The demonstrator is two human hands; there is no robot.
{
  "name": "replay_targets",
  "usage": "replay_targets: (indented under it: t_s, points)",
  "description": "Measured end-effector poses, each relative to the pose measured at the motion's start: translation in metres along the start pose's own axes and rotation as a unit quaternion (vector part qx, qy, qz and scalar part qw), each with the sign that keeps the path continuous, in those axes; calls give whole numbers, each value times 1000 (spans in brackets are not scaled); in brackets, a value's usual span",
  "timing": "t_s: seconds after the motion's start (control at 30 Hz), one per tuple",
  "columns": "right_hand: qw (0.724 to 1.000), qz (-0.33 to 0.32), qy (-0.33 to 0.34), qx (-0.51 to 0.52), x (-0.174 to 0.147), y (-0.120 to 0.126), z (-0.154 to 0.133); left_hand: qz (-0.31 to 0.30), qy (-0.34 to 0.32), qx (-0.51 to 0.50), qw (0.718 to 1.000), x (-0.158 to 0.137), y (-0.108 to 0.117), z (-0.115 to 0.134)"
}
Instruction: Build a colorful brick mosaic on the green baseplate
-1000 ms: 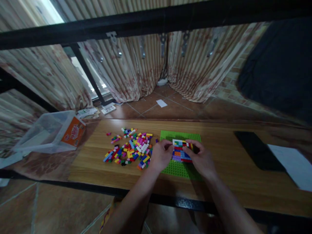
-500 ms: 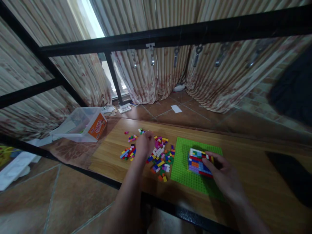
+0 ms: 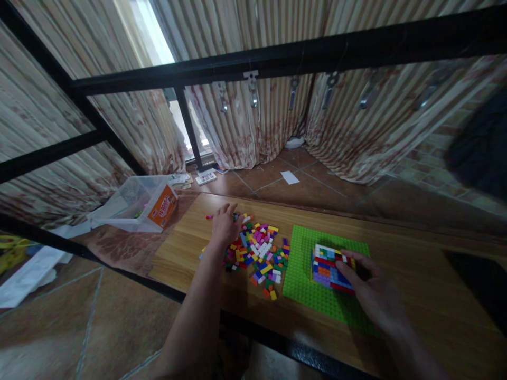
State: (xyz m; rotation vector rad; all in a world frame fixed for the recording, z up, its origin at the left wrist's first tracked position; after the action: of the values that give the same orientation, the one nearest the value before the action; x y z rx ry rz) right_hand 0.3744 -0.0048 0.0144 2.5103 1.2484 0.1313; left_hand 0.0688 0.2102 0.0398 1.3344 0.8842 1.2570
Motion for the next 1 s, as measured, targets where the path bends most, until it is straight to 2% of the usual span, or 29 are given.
replay_targets:
  t_s: [0.17, 0.33, 0.57, 0.67, 0.77, 0.87, 1.0]
  points:
    - [1000, -2, -7, -10, 0, 0, 2, -42, -42, 18, 998, -1, -10, 8]
    - [1000, -10, 18, -8, 2, -1, 5, -67, -34, 28, 997, -4, -4, 7]
    - [999, 0, 32, 12, -1, -1, -4, -138, -38, 25, 989, -14, 6, -1]
    - [999, -4, 33, 20, -1, -2, -4, -148, -44, 17, 988, -18, 10, -2]
    - [999, -14, 35, 24, -1, -3, -3, -133, -30, 7, 991, -19, 17, 0]
    - [999, -14, 39, 25, -2, -3, -3, -112, -32, 4, 993, -20, 24, 14]
    - [999, -14, 38, 27, -1, -3, -2, -63, -116, 4, 991, -27, 27, 61]
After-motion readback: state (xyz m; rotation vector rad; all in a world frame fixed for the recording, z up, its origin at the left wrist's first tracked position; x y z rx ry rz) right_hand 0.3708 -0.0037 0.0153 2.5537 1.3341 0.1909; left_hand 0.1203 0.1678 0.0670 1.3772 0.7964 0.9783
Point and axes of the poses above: each hand's wrist, its own x-axis towards the middle knuckle, its own y-axis out of the back of the hand, z = x × y, the point moved 6 cm from there along x, towards the middle knuckle, and after that the axes turned 15 degrees about x, right-handed, at the moved point
